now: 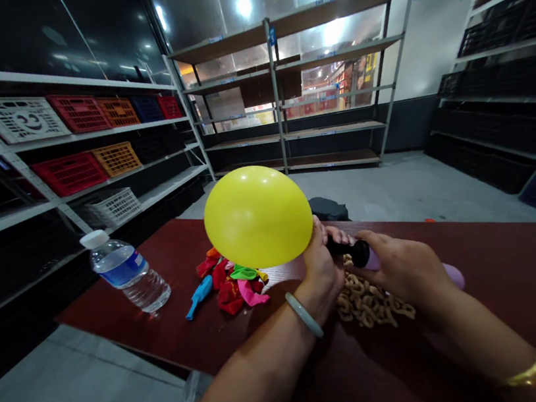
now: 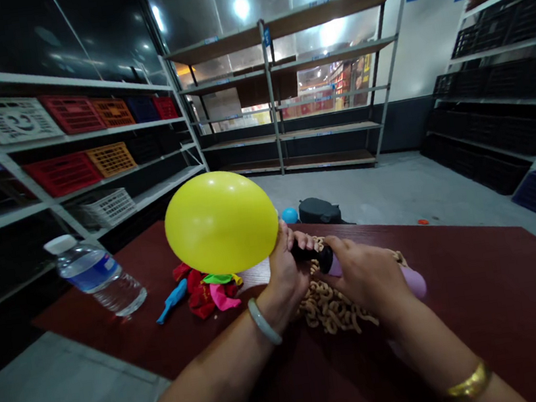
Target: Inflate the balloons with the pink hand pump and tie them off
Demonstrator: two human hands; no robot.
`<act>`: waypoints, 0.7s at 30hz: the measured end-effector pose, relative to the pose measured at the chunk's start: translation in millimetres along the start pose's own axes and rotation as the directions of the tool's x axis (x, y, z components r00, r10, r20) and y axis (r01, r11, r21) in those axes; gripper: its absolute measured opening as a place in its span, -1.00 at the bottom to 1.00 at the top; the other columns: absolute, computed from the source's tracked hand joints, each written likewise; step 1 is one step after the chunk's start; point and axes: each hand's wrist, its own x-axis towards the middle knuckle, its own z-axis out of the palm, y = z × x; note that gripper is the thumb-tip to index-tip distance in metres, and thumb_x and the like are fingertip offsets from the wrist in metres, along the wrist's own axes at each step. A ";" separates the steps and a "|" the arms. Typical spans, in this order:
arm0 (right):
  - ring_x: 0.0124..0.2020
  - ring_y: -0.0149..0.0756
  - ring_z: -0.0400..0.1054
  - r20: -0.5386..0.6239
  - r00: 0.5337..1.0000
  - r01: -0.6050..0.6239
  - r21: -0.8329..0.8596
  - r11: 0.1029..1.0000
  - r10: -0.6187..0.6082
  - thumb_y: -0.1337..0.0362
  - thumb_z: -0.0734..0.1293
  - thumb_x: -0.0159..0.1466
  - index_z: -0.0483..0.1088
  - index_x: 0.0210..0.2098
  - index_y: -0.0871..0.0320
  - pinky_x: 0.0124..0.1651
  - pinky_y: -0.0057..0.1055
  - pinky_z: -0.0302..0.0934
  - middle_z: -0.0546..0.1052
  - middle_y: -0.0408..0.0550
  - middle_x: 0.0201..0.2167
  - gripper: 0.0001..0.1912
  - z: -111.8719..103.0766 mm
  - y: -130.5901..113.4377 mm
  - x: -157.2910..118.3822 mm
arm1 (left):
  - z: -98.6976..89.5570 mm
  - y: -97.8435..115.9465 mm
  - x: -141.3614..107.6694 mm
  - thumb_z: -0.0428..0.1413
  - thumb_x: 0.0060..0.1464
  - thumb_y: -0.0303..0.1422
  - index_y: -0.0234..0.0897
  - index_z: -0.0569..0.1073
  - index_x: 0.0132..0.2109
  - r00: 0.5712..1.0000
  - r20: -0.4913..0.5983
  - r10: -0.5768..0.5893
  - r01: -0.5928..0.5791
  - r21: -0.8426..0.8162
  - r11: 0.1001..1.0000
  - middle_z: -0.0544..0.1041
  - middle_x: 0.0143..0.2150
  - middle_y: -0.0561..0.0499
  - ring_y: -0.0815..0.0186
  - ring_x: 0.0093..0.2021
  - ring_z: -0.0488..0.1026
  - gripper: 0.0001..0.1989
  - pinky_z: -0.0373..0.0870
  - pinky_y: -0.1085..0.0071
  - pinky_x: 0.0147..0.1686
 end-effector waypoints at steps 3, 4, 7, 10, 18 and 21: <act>-0.36 -0.17 0.52 0.008 1.000 0.000 0.027 1.000 0.000 -0.20 0.18 0.29 0.30 0.20 -0.01 -0.45 -0.32 0.13 0.59 -0.03 -0.09 -0.38 -4.7 -3.8 1.2 | -0.7 -0.9 -0.9 0.18 0.10 0.00 -0.23 0.14 -0.53 1.000 -0.027 0.014 -0.013 0.041 0.999 0.29 -0.59 0.09 0.36 -0.50 0.31 -0.48 0.31 0.37 -0.32; -0.39 -0.19 0.51 0.007 1.000 -0.005 0.030 1.000 0.005 -0.20 0.17 0.29 0.30 0.20 -0.05 -0.47 -0.33 0.12 0.60 -0.06 -0.11 -0.39 -6.0 -4.3 1.7 | -1.6 -0.6 -0.3 0.18 0.10 0.00 -0.23 0.13 -0.53 0.999 -0.035 0.012 -0.011 0.047 0.999 0.30 -0.59 0.09 0.35 -0.49 0.32 -0.47 0.32 0.37 -0.31; -0.42 -0.23 0.49 0.009 1.000 -0.014 0.026 1.000 0.014 -0.15 0.19 0.30 0.34 0.19 -0.09 -0.48 -0.34 0.10 0.59 -0.09 -0.20 -0.45 -8.0 -5.0 2.7 | -5.6 -1.5 1.8 0.18 0.10 -0.01 -0.23 0.13 -0.54 0.998 -0.053 -0.017 0.020 0.050 0.999 0.32 -0.57 0.08 0.35 -0.49 0.33 -0.47 0.34 0.37 -0.29; -0.38 -0.23 0.49 0.016 1.000 -0.009 0.022 1.000 0.009 -0.08 0.20 0.31 0.40 0.13 -0.07 -0.45 -0.35 0.11 0.58 -0.10 -0.22 -0.52 -7.3 -5.5 2.2 | -9.3 -4.9 2.7 0.18 0.13 -0.07 -0.25 0.16 -0.54 0.998 -0.048 -0.045 0.046 0.021 0.999 0.36 -0.55 0.06 0.37 -0.47 0.35 -0.51 0.33 0.40 -0.29; -0.40 -0.23 0.49 -0.039 0.995 -0.086 0.076 0.993 0.089 -0.07 0.23 0.28 0.47 0.05 -0.08 -0.45 -0.34 0.16 0.61 -0.09 -0.19 -0.56 -2.7 13.2 1.7 | -12.5 29.6 22.4 0.06 0.24 -0.28 -0.28 0.22 -0.56 0.989 -0.144 -0.039 0.030 -0.060 0.998 0.50 -0.47 0.00 0.35 -0.42 0.47 -0.59 0.39 0.39 -0.24; -0.43 -0.20 0.48 -0.053 0.965 -0.250 0.108 0.962 0.256 -0.15 0.23 0.25 0.49 0.04 -0.08 -0.45 -0.34 0.15 0.63 -0.06 -0.26 -0.51 -3.8 40.7 2.9 | -14.0 45.5 30.5 0.00 0.29 -0.30 -0.28 0.26 -0.54 0.983 -0.176 -0.051 0.037 -0.081 0.996 0.60 -0.33 -0.10 0.29 -0.27 0.56 -0.60 0.43 0.33 -0.11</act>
